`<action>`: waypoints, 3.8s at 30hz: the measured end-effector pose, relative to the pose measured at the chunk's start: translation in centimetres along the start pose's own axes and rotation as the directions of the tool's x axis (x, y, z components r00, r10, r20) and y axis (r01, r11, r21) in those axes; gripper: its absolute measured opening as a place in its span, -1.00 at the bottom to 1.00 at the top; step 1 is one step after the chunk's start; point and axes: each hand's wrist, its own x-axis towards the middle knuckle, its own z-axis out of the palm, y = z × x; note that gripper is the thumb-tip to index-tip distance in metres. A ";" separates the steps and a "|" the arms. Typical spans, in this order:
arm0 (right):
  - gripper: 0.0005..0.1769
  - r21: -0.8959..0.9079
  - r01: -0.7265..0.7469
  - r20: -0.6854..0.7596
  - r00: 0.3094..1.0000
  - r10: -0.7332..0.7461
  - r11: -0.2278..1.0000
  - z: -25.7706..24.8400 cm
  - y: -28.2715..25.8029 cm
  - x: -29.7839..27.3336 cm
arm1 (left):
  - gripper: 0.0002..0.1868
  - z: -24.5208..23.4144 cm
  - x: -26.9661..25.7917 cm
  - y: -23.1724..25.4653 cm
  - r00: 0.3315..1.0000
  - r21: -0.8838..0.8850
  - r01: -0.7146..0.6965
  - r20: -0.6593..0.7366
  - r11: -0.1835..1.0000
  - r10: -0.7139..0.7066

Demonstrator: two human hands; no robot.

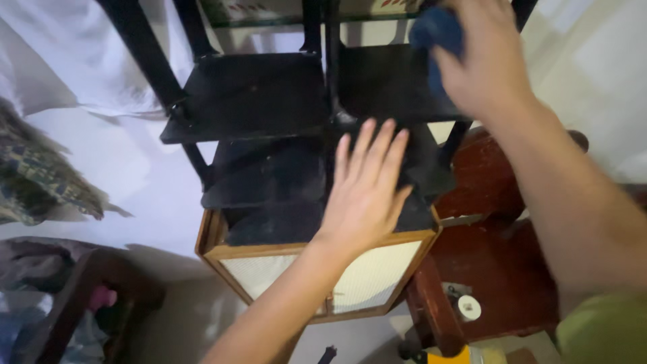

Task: The person wipes the surfaces of a black multi-tiered shoe rack using a blue cloth. They systematically clean the top shelf, middle shelves, and the bottom section of the rack.

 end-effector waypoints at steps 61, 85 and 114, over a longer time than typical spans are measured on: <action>-0.44 0.148 -0.071 0.839 0.538 -0.087 0.986 12.3 1.0 4.3 | -0.51 8.2 4.1 -3.9 0.975 0.085 -0.031 -0.215 0.996 0.049; -0.23 0.423 0.050 0.645 0.684 -0.339 0.905 7.3 -1.5 1.7 | -0.73 9.2 -0.4 -5.9 0.590 -0.874 0.132 -0.310 0.468 -0.746; -0.65 0.506 -0.252 0.808 0.472 -0.352 0.825 5.0 -7.8 7.1 | -0.88 8.6 -0.2 -7.8 0.586 -0.992 0.055 -0.063 0.117 -0.808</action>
